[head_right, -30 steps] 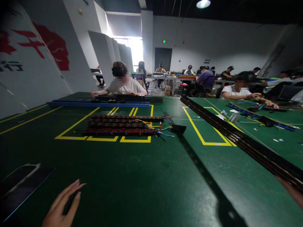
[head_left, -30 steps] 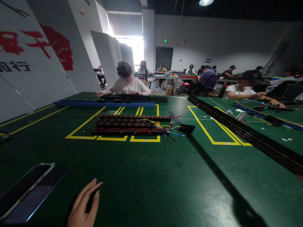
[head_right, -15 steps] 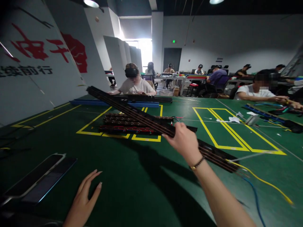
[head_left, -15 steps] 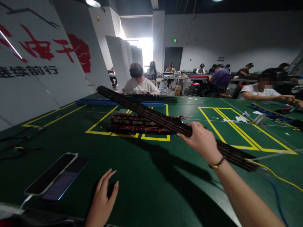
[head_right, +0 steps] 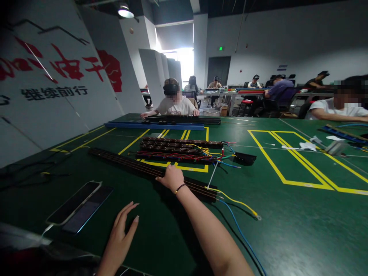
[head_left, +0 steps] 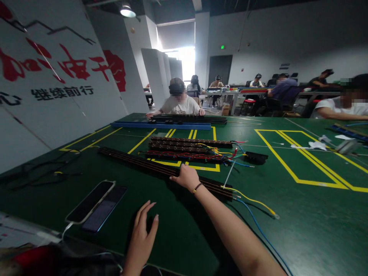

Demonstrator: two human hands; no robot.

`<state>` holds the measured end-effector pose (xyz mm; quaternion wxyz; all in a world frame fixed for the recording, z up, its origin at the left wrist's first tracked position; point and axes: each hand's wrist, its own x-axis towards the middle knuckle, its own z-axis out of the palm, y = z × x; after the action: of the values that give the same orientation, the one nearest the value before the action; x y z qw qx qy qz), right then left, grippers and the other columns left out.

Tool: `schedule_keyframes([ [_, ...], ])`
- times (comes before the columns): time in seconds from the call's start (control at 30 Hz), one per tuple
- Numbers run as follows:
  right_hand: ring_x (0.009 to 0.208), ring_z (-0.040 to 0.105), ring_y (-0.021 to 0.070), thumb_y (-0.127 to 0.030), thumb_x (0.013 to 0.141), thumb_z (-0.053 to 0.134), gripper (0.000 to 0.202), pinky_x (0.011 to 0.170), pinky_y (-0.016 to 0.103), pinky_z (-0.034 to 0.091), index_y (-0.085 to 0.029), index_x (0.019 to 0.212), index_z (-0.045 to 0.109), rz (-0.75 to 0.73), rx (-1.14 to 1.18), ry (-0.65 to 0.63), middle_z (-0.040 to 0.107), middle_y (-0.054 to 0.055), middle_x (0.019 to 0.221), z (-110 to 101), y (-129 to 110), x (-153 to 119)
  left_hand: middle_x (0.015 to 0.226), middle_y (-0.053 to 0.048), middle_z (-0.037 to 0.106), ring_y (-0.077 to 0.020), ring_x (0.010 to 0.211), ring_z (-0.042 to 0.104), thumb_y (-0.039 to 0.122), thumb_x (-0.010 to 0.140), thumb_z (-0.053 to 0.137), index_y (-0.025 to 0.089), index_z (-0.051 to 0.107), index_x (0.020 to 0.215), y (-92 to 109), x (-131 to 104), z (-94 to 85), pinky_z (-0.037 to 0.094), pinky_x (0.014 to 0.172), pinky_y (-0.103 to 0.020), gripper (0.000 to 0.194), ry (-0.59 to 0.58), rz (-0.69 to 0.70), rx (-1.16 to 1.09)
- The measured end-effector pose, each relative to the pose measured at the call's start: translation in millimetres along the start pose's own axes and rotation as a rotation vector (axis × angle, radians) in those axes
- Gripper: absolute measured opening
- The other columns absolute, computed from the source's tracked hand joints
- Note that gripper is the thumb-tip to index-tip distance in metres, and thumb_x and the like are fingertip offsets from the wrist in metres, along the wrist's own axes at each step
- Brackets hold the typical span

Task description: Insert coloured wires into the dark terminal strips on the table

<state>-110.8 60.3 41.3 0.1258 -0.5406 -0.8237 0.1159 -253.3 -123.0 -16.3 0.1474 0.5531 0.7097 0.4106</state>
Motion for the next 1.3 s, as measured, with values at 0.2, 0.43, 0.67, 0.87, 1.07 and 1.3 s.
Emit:
schedule_keyframes([
  [0.2,0.104,0.053,0.0312,-0.065,0.075,0.058,0.07,0.084,0.041,0.041,-0.004,0.11,0.056,0.0,0.003,0.006,0.059,0.022,0.109,23,-28,30,0.133,-0.01,0.045,-0.0274,0.129,0.038,0.045,0.085,0.045,0.023,0.05,0.121,-2,1,1.1,0.03,0.109,-0.051,0.042,0.008,-0.009,-0.011],
  [0.43,0.107,0.047,0.0294,-0.044,0.089,0.051,0.043,0.091,0.043,0.033,-0.006,0.109,0.058,-0.231,-0.098,0.093,0.057,0.019,0.114,17,-62,29,0.133,-0.011,0.044,-0.0269,0.13,0.036,0.047,0.085,0.043,0.021,0.049,0.119,-1,2,0.9,0.028,0.11,-0.051,0.044,0.029,-0.02,0.01],
  [0.67,0.086,0.05,0.0204,-0.036,0.089,0.052,0.019,0.079,0.033,0.036,-0.019,0.093,0.057,-0.643,-0.042,0.229,0.06,0.005,0.089,-31,-1,-81,0.13,-0.01,0.047,-0.0271,0.127,0.039,0.048,0.083,0.045,0.021,0.05,0.119,-1,2,0.3,0.03,0.109,-0.049,0.045,0.044,-0.009,0.006],
  [0.87,0.086,0.051,0.0195,-0.03,0.089,0.054,0.013,0.076,0.031,0.038,-0.018,0.091,0.058,-0.19,0.097,0.335,0.058,0.005,0.09,-45,141,-123,0.118,-0.009,0.056,-0.0258,0.116,0.051,0.051,0.079,0.051,0.021,0.058,0.104,37,2,3.2,0.039,0.102,-0.042,0.039,-0.034,-0.035,-0.212],
  [1.07,0.09,0.052,0.0213,-0.053,0.079,0.062,0.042,0.08,0.034,0.039,-0.021,0.107,0.06,-0.171,0.232,0.176,0.059,0.006,0.096,-31,179,-132,0.081,-0.005,0.063,-0.0146,0.073,0.061,0.047,0.088,0.042,0.015,0.058,0.084,133,13,42.6,0.046,0.064,-0.025,0.036,-0.799,0.005,-0.412],
  [1.3,0.083,0.052,0.0181,-0.049,0.077,0.067,0.032,0.078,0.031,0.037,-0.02,0.092,0.067,-0.145,0.265,0.079,0.061,0.003,0.086,-18,174,-126,0.065,-0.002,0.061,-0.0078,0.048,0.055,0.046,0.085,0.045,0.014,0.055,0.07,176,24,121.9,0.035,0.043,-0.017,0.037,-1.21,0.155,-0.394],
])
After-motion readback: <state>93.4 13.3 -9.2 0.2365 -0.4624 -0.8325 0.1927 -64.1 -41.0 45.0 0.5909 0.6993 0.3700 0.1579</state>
